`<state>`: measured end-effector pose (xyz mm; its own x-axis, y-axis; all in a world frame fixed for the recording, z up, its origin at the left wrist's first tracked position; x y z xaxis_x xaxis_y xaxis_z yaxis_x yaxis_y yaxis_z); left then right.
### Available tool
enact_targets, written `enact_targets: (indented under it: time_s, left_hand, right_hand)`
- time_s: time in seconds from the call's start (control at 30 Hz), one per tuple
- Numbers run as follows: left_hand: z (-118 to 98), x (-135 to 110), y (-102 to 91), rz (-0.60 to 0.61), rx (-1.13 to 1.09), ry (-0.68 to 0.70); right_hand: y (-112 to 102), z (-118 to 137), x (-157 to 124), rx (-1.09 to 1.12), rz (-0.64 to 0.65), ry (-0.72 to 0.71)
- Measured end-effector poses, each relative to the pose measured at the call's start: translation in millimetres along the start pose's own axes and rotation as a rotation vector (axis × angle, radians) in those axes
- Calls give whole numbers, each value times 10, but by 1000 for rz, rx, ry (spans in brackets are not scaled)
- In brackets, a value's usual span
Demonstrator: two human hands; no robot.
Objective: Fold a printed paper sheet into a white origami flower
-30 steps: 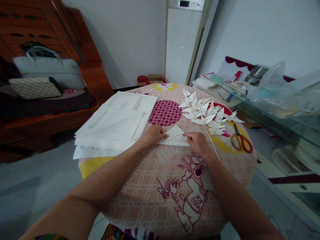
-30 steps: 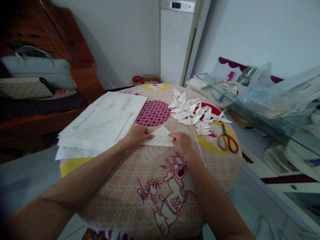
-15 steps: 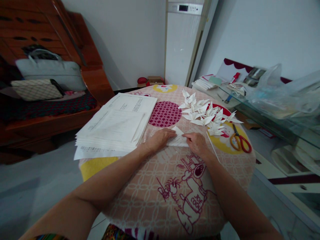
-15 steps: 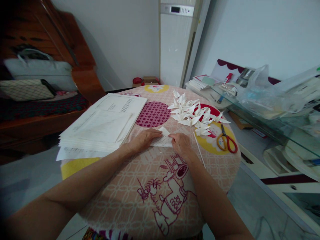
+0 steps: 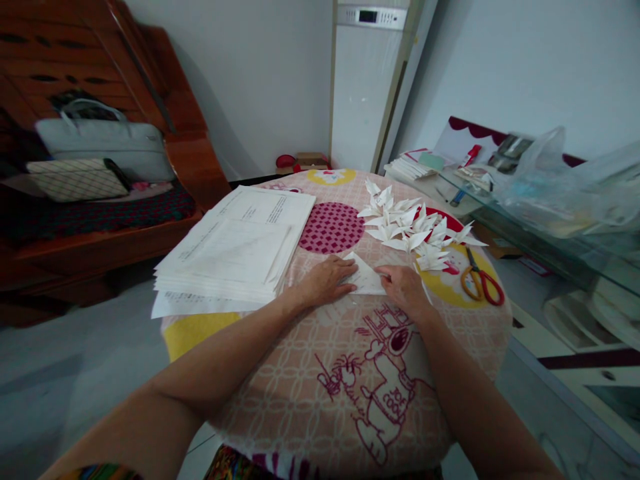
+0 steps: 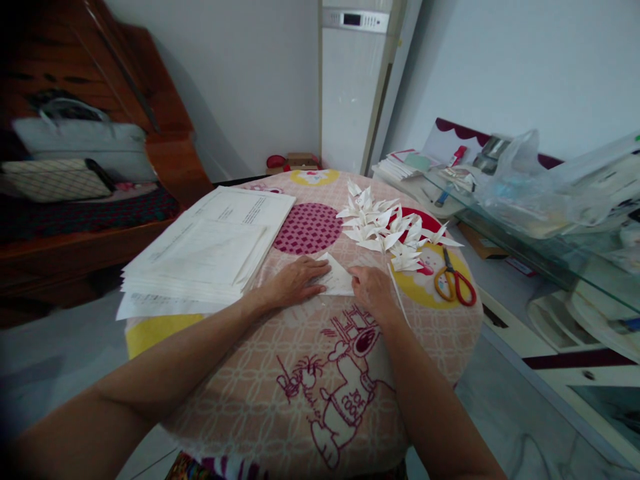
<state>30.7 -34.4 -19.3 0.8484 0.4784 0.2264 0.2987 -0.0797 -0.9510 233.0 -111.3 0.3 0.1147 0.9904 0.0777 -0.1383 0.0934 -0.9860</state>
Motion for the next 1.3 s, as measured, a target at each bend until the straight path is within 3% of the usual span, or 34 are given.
enact_targets:
  time_s: [0.67, 0.77, 0.87, 0.97, 1.1, 1.3]
  left_hand:
    - [28, -4, 66, -47, -100, 31]
    - [18, -3, 59, -52, -102, 33]
    - [6, -4, 50, -55, -98, 38]
    - [12, -7, 52, -57, -94, 44]
    - [42, -12, 69, -63, -99, 59]
    - [59, -8, 81, -53, -117, 67]
  right_hand:
    - [-30, -3, -31, 79, -16, 43]
    - [-68, 36, -49, 84, -159, 36]
    - [-68, 151, -75, 266, -310, -20]
    - [27, 287, -84, 521, -155, -18]
    - [107, 399, -75, 460, 29, 46]
    - [21, 453, -53, 368, 130, 119]
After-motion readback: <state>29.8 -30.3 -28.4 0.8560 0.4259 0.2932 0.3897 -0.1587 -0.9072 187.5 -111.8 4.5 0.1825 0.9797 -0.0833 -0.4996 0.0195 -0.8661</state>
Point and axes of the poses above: each hand's wrist, its own x-axis towards the middle knuckle, its own y-axis out of the palm, z = x × y, the point moved 1 cm from there along x, towards the middle knuckle, and after that the axes turned 4 degrees about -z, right-handed, at the moved point
